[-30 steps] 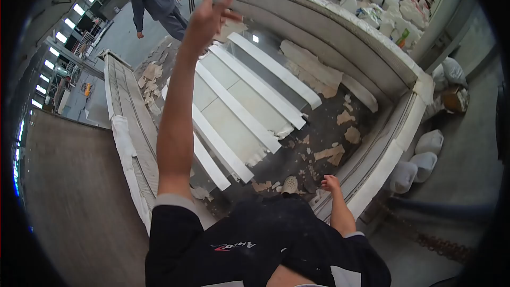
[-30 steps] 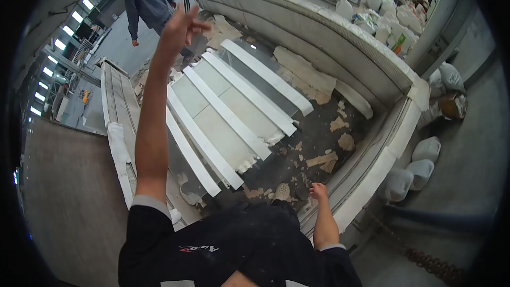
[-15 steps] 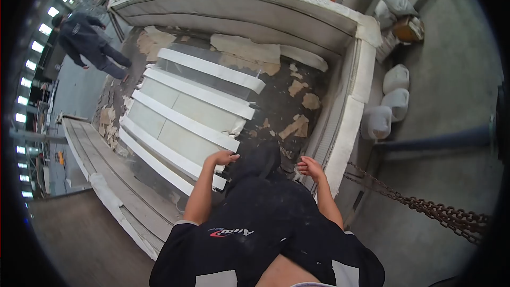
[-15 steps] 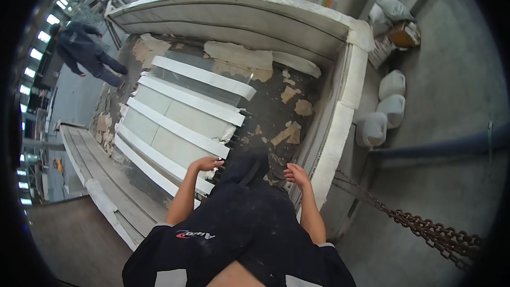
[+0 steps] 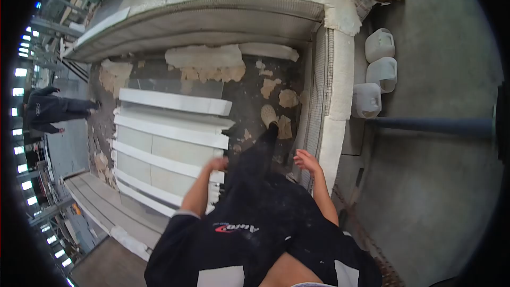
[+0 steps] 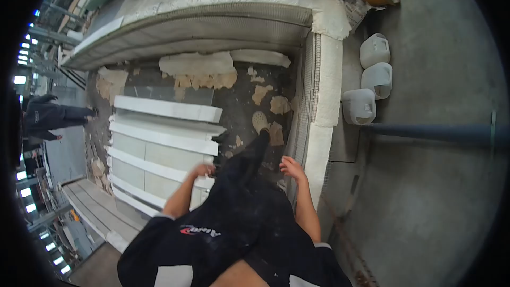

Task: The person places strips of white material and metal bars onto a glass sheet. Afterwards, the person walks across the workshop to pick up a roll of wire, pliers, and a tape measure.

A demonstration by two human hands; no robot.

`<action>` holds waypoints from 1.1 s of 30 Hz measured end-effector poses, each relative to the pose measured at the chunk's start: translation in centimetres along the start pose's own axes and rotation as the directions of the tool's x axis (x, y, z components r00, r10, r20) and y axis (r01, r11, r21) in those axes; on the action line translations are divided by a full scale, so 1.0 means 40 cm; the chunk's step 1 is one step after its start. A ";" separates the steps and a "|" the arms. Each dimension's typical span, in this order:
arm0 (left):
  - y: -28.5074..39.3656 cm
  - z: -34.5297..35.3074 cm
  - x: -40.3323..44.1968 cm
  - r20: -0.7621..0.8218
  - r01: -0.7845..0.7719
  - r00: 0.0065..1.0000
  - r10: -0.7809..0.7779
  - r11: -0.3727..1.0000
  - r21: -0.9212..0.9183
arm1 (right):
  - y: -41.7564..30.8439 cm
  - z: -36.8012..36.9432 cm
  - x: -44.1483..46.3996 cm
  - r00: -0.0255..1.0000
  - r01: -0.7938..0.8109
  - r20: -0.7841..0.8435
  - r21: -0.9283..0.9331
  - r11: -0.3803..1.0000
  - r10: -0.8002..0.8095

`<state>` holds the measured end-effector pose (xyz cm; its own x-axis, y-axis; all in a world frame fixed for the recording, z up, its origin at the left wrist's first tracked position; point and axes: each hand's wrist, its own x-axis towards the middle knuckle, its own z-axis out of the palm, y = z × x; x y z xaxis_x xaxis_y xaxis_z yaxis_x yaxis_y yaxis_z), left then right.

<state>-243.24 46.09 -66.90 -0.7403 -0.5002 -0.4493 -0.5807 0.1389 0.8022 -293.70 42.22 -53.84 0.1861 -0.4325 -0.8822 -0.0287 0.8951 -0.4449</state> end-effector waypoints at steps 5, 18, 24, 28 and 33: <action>0.271 -0.634 0.240 -0.530 0.207 0.583 -0.616 0.743 -0.636 | -0.242 -0.096 0.085 0.999 -0.006 0.043 -0.170 0.985 0.014; 0.336 -0.748 0.440 -0.138 0.208 0.726 -0.674 0.407 -0.890 | -0.716 -0.077 0.317 0.983 0.081 -0.159 -0.093 0.992 -0.095; 0.217 -0.763 0.480 -0.090 0.153 0.649 -0.756 0.245 -0.957 | -0.861 -0.058 0.446 0.990 -0.087 -0.127 -0.252 0.964 0.056; 0.179 -0.856 0.408 -0.210 0.161 0.357 -0.910 0.281 -0.946 | -0.969 -0.096 0.608 0.990 -0.127 -0.119 -0.523 0.843 0.075; 0.134 -0.989 0.296 -0.203 -0.014 0.163 -0.965 0.204 -0.979 | -1.185 -0.080 0.855 0.986 -0.169 -0.064 -0.329 0.929 0.157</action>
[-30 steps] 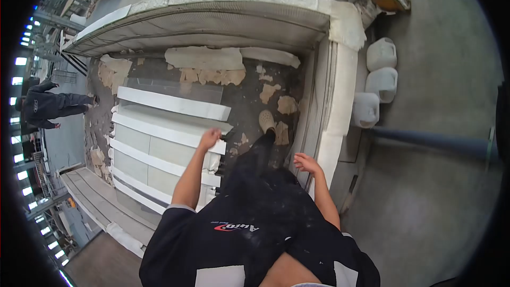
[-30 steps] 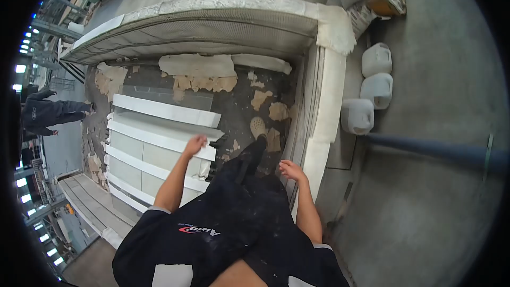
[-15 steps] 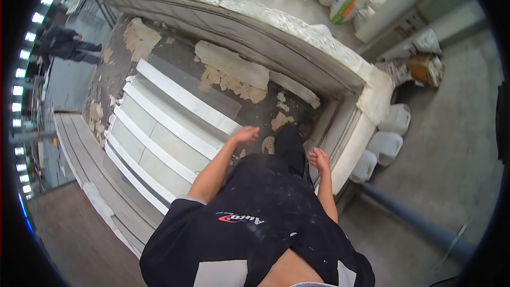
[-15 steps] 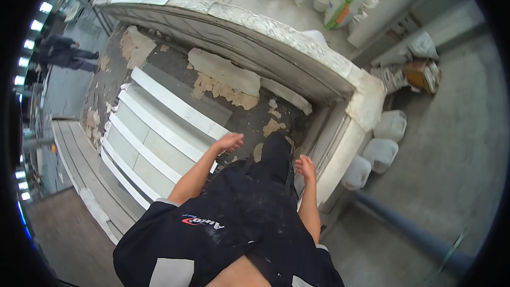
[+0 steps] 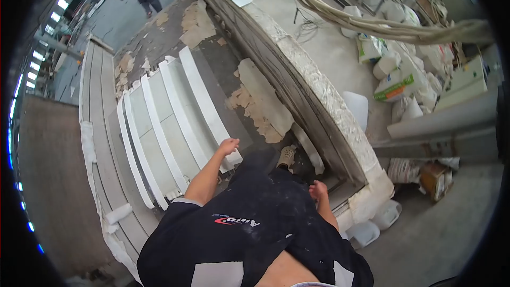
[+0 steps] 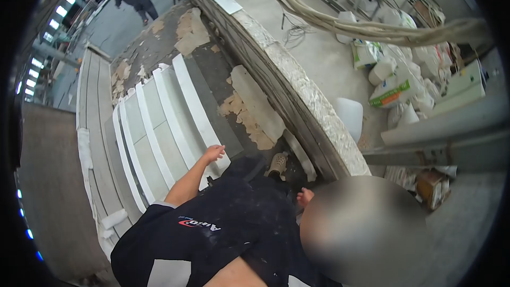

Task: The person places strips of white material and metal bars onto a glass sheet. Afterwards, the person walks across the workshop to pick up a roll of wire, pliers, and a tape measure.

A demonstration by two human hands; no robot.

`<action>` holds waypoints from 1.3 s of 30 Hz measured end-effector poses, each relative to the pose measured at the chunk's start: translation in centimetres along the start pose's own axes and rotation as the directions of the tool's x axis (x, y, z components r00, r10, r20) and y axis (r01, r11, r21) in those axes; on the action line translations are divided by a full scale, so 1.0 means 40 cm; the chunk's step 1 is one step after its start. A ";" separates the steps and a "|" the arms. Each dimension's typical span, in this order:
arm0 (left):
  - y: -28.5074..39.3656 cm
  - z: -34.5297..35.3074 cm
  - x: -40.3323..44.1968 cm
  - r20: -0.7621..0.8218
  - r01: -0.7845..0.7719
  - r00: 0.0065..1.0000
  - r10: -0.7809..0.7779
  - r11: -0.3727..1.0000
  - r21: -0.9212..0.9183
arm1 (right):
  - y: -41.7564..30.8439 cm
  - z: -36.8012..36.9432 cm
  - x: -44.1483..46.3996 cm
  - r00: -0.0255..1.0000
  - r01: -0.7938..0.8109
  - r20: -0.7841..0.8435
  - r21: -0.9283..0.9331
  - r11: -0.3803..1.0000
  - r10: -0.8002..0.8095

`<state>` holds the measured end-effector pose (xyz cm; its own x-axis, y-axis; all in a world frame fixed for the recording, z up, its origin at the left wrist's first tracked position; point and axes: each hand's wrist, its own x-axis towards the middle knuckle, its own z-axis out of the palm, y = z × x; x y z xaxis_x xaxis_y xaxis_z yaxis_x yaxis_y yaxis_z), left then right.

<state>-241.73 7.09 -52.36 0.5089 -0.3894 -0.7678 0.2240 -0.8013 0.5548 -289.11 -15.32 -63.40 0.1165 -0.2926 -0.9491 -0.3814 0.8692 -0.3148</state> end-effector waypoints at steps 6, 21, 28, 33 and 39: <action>0.073 0.029 -0.017 -0.110 0.007 0.994 -0.027 0.984 -0.178 | -0.436 0.084 -0.038 0.959 0.276 0.082 -0.082 0.958 -0.270; 0.040 -0.025 0.303 -0.070 0.237 0.963 -0.262 0.939 -0.248 | -0.847 0.618 -0.029 0.843 0.311 0.536 -0.555 0.771 0.046; 0.079 -0.247 0.549 -0.267 0.135 0.948 -0.175 0.977 -0.163 | -1.215 1.145 0.047 0.894 0.368 0.445 -0.667 0.647 -0.049; 0.126 -0.485 0.608 -0.405 0.096 0.837 -0.367 0.829 -0.552 | -1.489 1.453 0.129 0.888 0.437 0.452 -0.767 0.469 -0.087; 0.174 -0.752 0.654 -0.506 0.018 0.741 -0.441 0.766 -0.643 | -1.629 1.728 0.084 0.832 0.548 0.502 -0.681 0.486 -0.235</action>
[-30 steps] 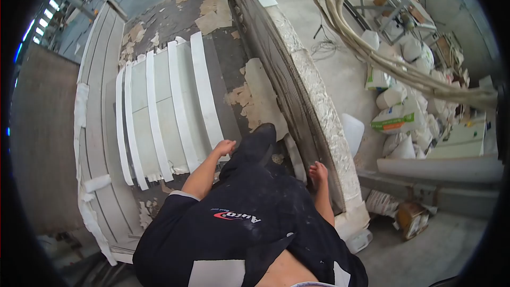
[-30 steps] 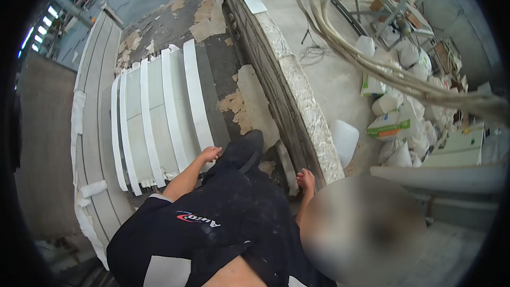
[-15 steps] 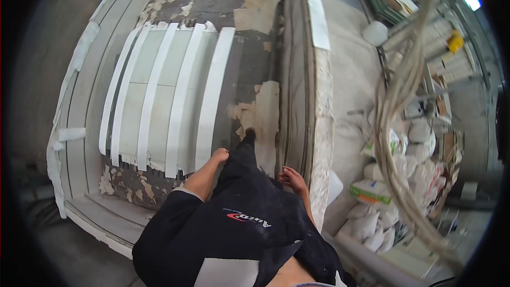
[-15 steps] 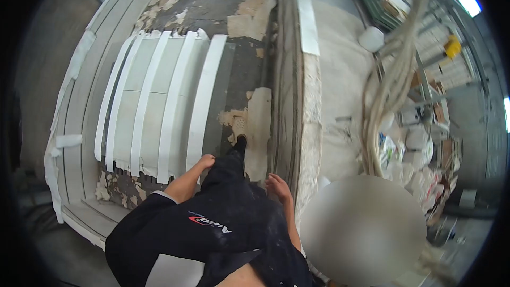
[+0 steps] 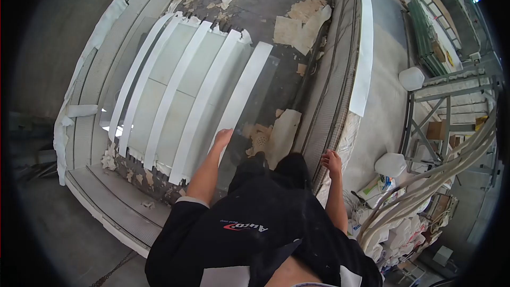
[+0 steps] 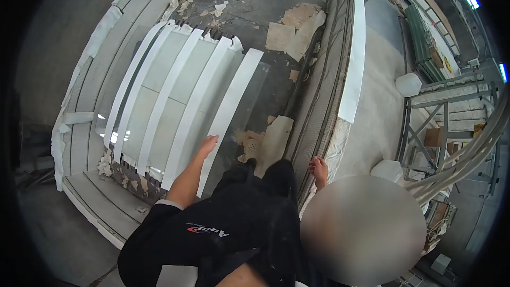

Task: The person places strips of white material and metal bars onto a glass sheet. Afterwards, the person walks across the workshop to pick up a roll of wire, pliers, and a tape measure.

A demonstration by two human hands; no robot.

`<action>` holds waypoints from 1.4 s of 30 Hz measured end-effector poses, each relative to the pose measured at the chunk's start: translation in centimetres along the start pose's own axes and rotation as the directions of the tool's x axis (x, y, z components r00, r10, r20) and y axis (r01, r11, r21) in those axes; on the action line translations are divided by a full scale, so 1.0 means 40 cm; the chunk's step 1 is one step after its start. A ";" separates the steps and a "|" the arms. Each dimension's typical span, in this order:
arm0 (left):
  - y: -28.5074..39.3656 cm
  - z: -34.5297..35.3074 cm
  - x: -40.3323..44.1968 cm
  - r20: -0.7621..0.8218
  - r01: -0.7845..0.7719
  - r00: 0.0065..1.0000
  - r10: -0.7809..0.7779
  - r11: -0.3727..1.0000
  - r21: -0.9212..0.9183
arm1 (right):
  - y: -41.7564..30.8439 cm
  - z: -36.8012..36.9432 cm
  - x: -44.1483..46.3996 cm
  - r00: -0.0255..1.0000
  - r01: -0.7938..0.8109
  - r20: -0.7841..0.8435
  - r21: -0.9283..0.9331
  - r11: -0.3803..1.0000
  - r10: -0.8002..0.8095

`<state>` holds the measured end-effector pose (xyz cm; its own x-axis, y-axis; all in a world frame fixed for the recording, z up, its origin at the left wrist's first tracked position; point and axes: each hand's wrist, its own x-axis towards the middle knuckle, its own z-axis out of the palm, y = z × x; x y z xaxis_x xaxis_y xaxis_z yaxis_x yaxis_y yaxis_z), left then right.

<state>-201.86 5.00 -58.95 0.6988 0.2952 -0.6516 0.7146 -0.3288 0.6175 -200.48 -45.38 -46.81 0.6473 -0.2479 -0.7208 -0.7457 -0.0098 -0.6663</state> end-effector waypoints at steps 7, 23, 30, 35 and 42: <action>0.087 0.002 0.029 0.189 0.255 0.962 -0.196 0.896 -0.365 | -0.056 0.079 0.148 0.974 -0.117 0.175 -0.149 0.982 0.143; 0.309 0.070 0.097 0.103 0.449 0.855 -0.509 0.624 -0.640 | -0.532 0.270 0.897 0.896 -0.095 0.260 -0.679 0.728 0.359; 0.666 -0.013 0.188 -0.110 0.255 0.911 -0.398 0.752 -0.607 | -1.012 0.492 1.164 0.932 0.192 0.350 -0.256 0.947 -0.094; 0.688 0.000 0.205 -0.055 0.294 0.924 -0.377 0.798 -0.526 | -1.105 0.586 1.232 0.902 0.267 0.415 -0.323 0.908 -0.118; 0.540 0.030 0.154 0.007 0.341 0.885 -0.466 0.637 -0.691 | -1.076 0.635 1.115 0.906 0.105 0.406 -0.495 0.862 0.123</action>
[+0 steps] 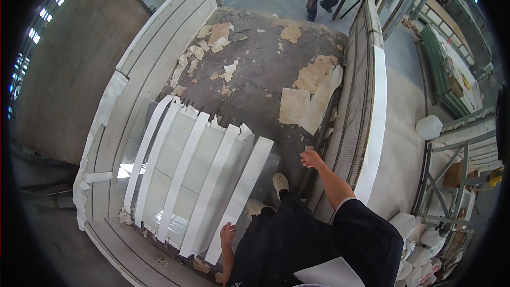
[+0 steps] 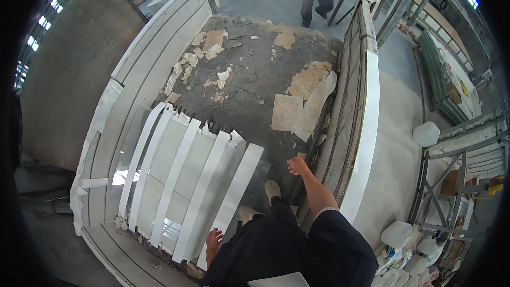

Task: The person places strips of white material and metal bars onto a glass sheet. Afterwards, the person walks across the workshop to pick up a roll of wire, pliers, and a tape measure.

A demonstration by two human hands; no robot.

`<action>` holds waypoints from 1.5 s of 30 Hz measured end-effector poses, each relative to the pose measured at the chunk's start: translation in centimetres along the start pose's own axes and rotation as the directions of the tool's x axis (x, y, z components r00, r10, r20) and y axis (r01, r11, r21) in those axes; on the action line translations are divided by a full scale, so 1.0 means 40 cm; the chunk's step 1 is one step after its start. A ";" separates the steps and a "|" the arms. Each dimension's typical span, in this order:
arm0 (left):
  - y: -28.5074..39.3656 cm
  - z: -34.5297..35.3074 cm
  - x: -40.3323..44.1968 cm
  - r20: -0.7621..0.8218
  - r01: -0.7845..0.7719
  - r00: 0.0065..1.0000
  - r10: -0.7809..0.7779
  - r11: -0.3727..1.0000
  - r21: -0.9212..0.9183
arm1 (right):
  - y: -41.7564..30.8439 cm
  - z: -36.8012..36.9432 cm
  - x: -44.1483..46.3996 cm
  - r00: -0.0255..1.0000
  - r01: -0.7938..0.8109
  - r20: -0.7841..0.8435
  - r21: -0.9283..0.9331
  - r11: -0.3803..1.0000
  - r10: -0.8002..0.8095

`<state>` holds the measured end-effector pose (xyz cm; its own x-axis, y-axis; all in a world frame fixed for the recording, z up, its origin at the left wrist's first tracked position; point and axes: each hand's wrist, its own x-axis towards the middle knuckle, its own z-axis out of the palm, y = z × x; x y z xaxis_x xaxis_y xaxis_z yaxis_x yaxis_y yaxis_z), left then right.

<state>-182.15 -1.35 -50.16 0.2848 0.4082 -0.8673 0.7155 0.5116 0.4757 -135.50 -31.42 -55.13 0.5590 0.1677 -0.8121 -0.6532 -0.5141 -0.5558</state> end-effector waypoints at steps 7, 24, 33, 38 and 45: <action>-0.046 -0.084 0.069 -0.092 -0.033 0.996 0.015 0.981 -0.194 | -0.111 -0.048 -0.006 0.939 0.342 0.017 -0.146 0.928 -0.344; -0.016 -0.149 0.188 -0.003 -0.013 1.000 0.013 0.983 -0.184 | -0.670 -0.157 -0.254 0.638 0.629 -0.488 -0.117 0.769 -0.596; -0.016 -0.160 0.125 -0.073 -0.072 0.995 0.063 0.988 -0.137 | -0.967 -0.242 -0.189 0.343 0.690 -0.697 -0.268 0.672 -0.630; -0.036 -0.137 0.054 -0.139 -0.021 0.990 0.001 0.990 -0.140 | -1.129 -0.293 -0.124 0.211 0.690 -0.766 -0.323 0.647 -0.607; -0.098 -0.059 -0.057 -0.165 0.130 0.972 -0.167 0.968 -0.216 | -1.282 -0.330 -0.033 0.053 0.725 -0.858 -0.319 0.611 -0.511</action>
<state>-187.10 -2.50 -49.69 0.0523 0.4358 -0.8985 0.5913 0.7116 0.3795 -96.00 -16.39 -23.20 0.8017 -0.4500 0.3934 0.1688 -0.4609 -0.8713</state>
